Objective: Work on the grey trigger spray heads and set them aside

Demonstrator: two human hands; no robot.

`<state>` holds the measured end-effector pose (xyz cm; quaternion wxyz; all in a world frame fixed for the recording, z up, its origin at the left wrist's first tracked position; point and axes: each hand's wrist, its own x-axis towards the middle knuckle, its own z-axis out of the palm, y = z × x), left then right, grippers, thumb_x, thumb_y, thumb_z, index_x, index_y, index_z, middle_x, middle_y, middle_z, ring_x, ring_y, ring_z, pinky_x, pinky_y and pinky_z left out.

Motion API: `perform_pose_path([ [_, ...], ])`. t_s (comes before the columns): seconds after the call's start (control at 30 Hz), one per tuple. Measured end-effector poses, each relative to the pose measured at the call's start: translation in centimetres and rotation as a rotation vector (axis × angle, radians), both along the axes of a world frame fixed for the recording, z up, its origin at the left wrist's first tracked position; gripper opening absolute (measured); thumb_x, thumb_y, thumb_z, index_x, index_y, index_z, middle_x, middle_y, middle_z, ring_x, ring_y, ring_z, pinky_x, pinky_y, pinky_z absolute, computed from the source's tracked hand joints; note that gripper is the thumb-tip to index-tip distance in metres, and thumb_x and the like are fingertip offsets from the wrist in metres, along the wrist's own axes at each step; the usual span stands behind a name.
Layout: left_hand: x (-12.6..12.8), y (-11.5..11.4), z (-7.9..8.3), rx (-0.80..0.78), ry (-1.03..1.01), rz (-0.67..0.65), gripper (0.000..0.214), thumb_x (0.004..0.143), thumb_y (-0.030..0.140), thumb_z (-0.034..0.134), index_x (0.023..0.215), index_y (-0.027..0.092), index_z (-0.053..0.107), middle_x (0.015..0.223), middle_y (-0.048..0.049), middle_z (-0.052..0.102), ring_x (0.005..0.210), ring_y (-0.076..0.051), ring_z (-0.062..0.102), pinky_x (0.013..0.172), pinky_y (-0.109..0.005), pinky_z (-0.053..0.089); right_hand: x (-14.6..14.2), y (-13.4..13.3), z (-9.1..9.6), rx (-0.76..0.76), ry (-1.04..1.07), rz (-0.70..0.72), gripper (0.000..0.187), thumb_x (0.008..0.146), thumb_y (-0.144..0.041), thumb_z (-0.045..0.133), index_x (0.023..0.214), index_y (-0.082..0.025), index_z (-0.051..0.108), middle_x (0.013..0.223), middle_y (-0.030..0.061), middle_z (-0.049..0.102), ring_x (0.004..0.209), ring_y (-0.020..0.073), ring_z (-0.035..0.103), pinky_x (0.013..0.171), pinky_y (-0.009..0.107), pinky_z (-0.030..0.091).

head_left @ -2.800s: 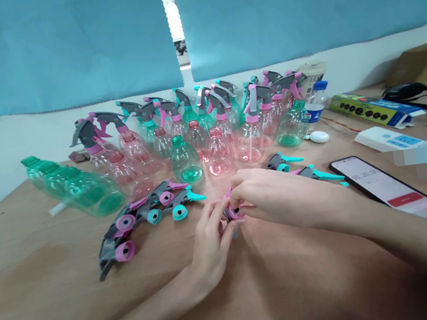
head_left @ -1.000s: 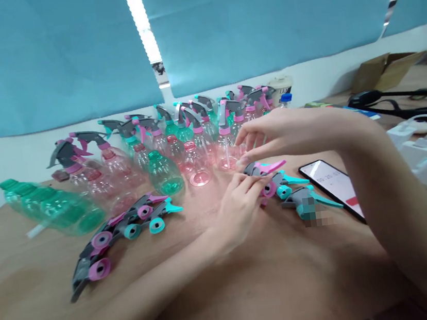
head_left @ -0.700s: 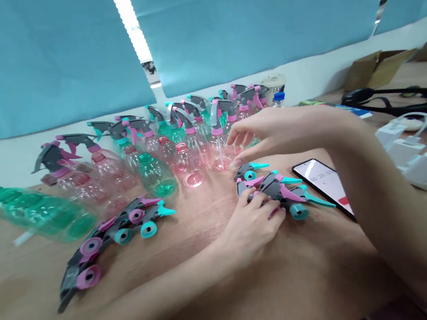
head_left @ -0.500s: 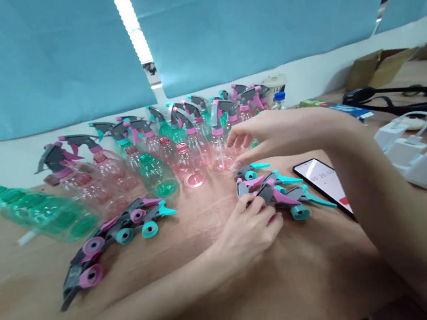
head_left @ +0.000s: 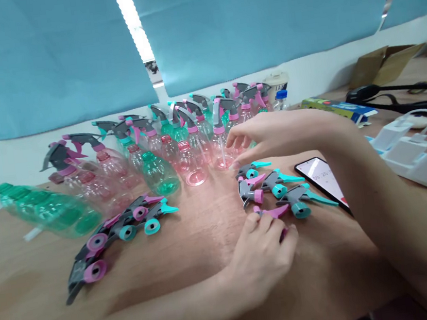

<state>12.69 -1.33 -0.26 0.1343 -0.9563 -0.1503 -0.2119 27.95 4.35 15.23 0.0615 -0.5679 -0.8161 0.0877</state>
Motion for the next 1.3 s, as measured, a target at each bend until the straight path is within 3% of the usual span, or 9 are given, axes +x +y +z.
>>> perform_pose_path([
  [0.2, 1.7, 2.2, -0.1, -0.097, 0.027, 0.071, 0.027, 0.092, 0.033, 0.052, 0.105, 0.011, 0.061, 0.091, -0.0091, 0.063, 0.089, -0.025, 0.056, 0.074, -0.036, 0.042, 0.0, 0.2, -0.5, 0.006, 0.032, 0.020, 0.036, 0.077, -0.048, 0.057, 0.103, -0.023, 0.062, 0.091, 0.0033, 0.065, 0.074, 0.0192, 0.058, 0.059, 0.027, 0.036],
  [0.37, -0.1, 2.2, 0.2, -0.243, -0.016, -0.007, 0.025, 0.095, 0.029, 0.047, 0.113, 0.015, 0.057, 0.105, -0.0070, 0.063, 0.099, -0.022, 0.055, 0.083, -0.035, 0.043, -0.8, 0.5, -1.3, -0.016, 0.002, 0.088, 0.036, 0.079, -0.047, 0.056, 0.104, -0.021, 0.062, 0.093, 0.0047, 0.065, 0.075, 0.0198, 0.059, 0.059, 0.028, 0.038],
  [0.57, -8.5, 1.9, 2.3, -0.328, -0.074, 0.092, 0.019, 0.095, 0.017, 0.045, 0.109, 0.015, 0.058, 0.110, -0.0068, 0.062, 0.100, -0.020, 0.053, 0.085, -0.034, 0.045, -3.4, 1.3, -3.7, -0.073, 0.003, 0.249, 0.034, 0.081, -0.045, 0.056, 0.101, -0.018, 0.062, 0.092, 0.0070, 0.066, 0.078, 0.0210, 0.060, 0.061, 0.028, 0.040],
  [0.73, -19.5, 2.0, 4.8, -0.376, -0.102, 0.444, 0.026, 0.096, 0.020, 0.039, 0.114, 0.019, 0.058, 0.110, -0.0070, 0.060, 0.103, -0.022, 0.053, 0.086, -0.038, 0.047, -6.9, 0.9, -6.4, -0.128, 0.069, 0.402, 0.034, 0.084, -0.043, 0.054, 0.108, -0.020, 0.060, 0.106, 0.0077, 0.064, 0.091, 0.0236, 0.061, 0.067, 0.030, 0.044],
  [0.9, -29.0, 1.6, 4.0, -0.409, -0.126, 0.718, 0.030, 0.089, 0.040, 0.051, 0.115, 0.025, 0.057, 0.116, -0.0054, 0.058, 0.109, -0.027, 0.052, 0.092, -0.044, 0.045, -11.4, -0.4, -8.5, -0.126, 0.110, 0.487, 0.023, 0.087, -0.029, 0.054, 0.107, -0.019, 0.060, 0.110, 0.0079, 0.063, 0.098, 0.0241, 0.060, 0.080, 0.034, 0.046],
  [1.0, -31.2, 1.2, 2.8, -0.396, -0.076, 0.707, 0.037, 0.087, 0.042, 0.054, 0.120, 0.025, 0.054, 0.120, -0.0066, 0.059, 0.111, -0.028, 0.051, 0.094, -0.046, 0.044, -14.2, -0.6, -10.1, -0.073, 0.154, 0.537, 0.021, 0.089, -0.030, 0.054, 0.106, -0.019, 0.060, 0.114, 0.0090, 0.060, 0.103, 0.0238, 0.058, 0.086, 0.036, 0.047],
  [1.07, -31.3, 0.9, 2.3, -0.376, -0.062, 0.699, 0.039, 0.088, 0.040, 0.053, 0.125, 0.024, 0.050, 0.122, -0.0076, 0.059, 0.111, -0.028, 0.051, 0.094, -0.046, 0.043, -15.9, -0.5, -11.2, 0.049, 0.155, 0.559, 0.035, 0.086, -0.037, 0.059, 0.113, -0.015, 0.057, 0.117, 0.0133, 0.058, 0.108, 0.0271, 0.055, 0.090, 0.041, 0.046],
  [1.2, -30.4, 0.2, 2.9, -0.340, 0.009, 0.744, 0.025, 0.093, 0.027, 0.045, 0.115, 0.021, 0.056, 0.110, -0.0065, 0.064, 0.103, -0.026, 0.055, 0.089, -0.043, 0.045, -18.9, 0.2, -12.8, 0.275, 0.157, 0.570, 0.054, 0.086, -0.046, 0.057, 0.126, -0.010, 0.050, 0.132, 0.0192, 0.048, 0.126, 0.0315, 0.042, 0.100, 0.047, 0.039],
  [1.3, -30.2, -0.6, 3.5, -0.329, 0.067, 0.777, 0.022, 0.092, 0.022, 0.044, 0.109, 0.021, 0.059, 0.112, -0.0064, 0.064, 0.101, -0.027, 0.056, 0.086, -0.043, 0.045, -20.9, 1.4, -13.0, 0.329, 0.155, 0.596, 0.070, 0.081, -0.058, 0.056, 0.133, -0.012, 0.044, 0.139, 0.0192, 0.043, 0.130, 0.0334, 0.037, 0.104, 0.051, 0.034],
])
